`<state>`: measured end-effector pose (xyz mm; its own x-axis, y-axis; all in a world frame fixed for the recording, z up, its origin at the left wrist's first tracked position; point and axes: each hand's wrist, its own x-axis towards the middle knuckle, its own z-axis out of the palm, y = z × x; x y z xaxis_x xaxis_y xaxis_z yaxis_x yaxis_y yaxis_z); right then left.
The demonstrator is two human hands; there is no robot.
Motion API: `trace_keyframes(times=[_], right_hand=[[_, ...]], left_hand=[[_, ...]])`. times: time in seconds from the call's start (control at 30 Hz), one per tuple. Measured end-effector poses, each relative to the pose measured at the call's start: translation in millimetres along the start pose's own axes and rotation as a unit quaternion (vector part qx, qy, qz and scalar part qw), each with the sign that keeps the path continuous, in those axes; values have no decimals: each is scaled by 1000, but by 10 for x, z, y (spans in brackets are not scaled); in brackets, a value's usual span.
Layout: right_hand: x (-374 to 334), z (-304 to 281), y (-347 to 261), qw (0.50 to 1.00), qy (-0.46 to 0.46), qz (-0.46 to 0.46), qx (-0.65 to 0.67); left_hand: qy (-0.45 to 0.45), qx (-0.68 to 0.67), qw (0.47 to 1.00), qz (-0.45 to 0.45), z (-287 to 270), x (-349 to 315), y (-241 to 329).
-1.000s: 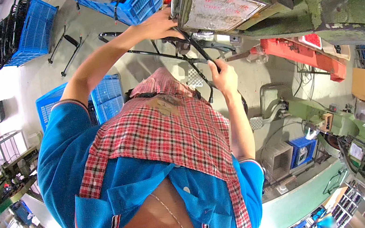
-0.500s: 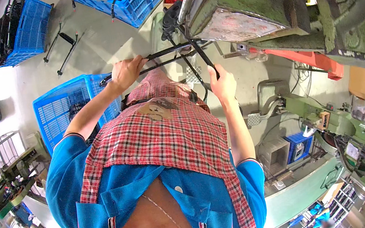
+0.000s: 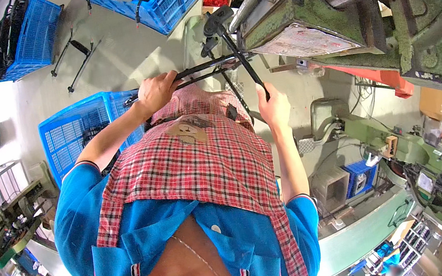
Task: The person repeatedly picks up black metal frame components from a blue crate, places them into a press machine, and secures small fasteners into the joints. The person then removes the assembled frames and places them on the floor. The process is repeated multiple times.
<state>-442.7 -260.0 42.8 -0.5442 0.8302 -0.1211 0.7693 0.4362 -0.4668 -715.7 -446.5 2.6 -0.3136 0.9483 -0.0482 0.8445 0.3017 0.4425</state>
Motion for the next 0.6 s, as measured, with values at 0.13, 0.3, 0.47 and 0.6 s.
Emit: trace_keyframes(times=[0.13, 0.3, 0.47, 0.6], right_hand=[[25, 23, 65, 999, 23, -22, 14], [-39, 69, 86, 999, 32, -26, 10], [-58, -3, -37, 998, 38, -29, -29], [-81, 78, 9, 999, 38, -16, -25]], left_hand=[[-46, -46, 998, -13, -47, -10, 28], [-56, -79, 995, -23, -124, 45, -1], [-90, -111, 990, -20, -205, 37, 6], [-90, -175, 980, 16, -168, 96, -100]])
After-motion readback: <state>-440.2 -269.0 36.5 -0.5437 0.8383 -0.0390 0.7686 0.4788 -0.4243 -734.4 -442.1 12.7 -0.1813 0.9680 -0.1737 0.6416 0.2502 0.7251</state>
